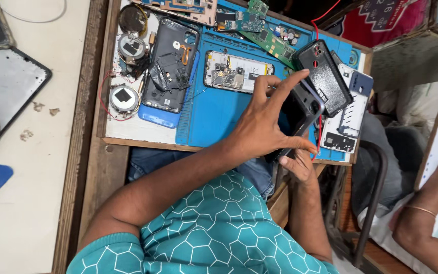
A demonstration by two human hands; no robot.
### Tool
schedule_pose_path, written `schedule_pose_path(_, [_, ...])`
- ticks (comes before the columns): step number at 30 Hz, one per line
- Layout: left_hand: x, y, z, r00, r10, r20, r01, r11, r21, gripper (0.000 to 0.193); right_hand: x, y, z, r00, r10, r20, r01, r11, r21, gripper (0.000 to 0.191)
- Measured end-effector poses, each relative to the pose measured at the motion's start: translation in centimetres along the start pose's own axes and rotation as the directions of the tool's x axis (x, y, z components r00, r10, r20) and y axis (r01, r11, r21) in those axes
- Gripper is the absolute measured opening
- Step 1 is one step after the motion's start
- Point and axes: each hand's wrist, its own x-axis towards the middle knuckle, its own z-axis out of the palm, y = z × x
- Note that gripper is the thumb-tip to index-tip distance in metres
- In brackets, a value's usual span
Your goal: The person disassembles a smartphone by removing the back cover and unscrewing internal components. They use a screwdriver to remove screws from the camera module and other parts, then place the components on the workbench. The person briefly picks up another phone to check its screen before returning to the disassembly.
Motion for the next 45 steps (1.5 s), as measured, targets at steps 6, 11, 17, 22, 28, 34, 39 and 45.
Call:
schedule_pose_path(6, [1.2, 2.0, -1.1, 0.999, -0.035, -0.018, 0.036, 0.996, 0.077, 0.128, -0.5, -0.8, 1.5, 0.984, 0.104, -0.142, -0.07, 0.972, 0.224, 0.115])
schedule_pose_path(11, [1.1, 3.3, -1.9, 0.998, -0.038, -0.057, 0.043, 0.995, 0.092, 0.127, -0.3, -1.9, 3.6, 0.966, -0.04, -0.255, 0.117, 0.949, 0.293, 0.119])
schedule_pose_path(17, [1.1, 3.2, -2.7, 0.997, -0.065, -0.045, 0.069, 0.994, 0.08, 0.121, 1.3, -3.7, 6.0, 0.955, -0.127, -0.269, 0.211, 0.926, 0.313, 0.119])
schedule_pose_path(22, [0.7, 2.8, -3.0, 0.999, -0.029, -0.029, 0.032, 0.995, 0.091, 0.113, 2.8, -6.2, 9.4, 0.983, -0.05, -0.178, 0.109, 0.934, 0.34, 0.133])
schedule_pose_path(28, [0.6, 2.4, -3.2, 0.999, -0.035, -0.012, 0.036, 0.995, 0.088, 0.116, 3.7, -6.9, 10.1, 0.993, -0.038, -0.114, 0.079, 0.923, 0.376, 0.13])
schedule_pose_path(34, [1.8, 2.9, -2.0, 0.998, -0.044, -0.037, 0.047, 0.996, 0.08, 0.12, 1.5, -4.3, 5.9, 0.967, -0.067, -0.247, 0.144, 0.94, 0.31, 0.124])
schedule_pose_path(39, [2.1, 2.7, -2.1, 0.997, -0.072, -0.034, 0.075, 0.993, 0.094, 0.122, 0.3, -1.8, 3.1, 0.983, -0.03, -0.182, 0.064, 0.981, 0.183, 0.117])
schedule_pose_path(45, [1.3, 3.5, -3.3, 0.995, -0.065, -0.079, 0.076, 0.987, 0.144, 0.123, 0.0, -2.4, 2.9, 0.972, -0.232, -0.033, 0.227, 0.967, -0.112, 0.102])
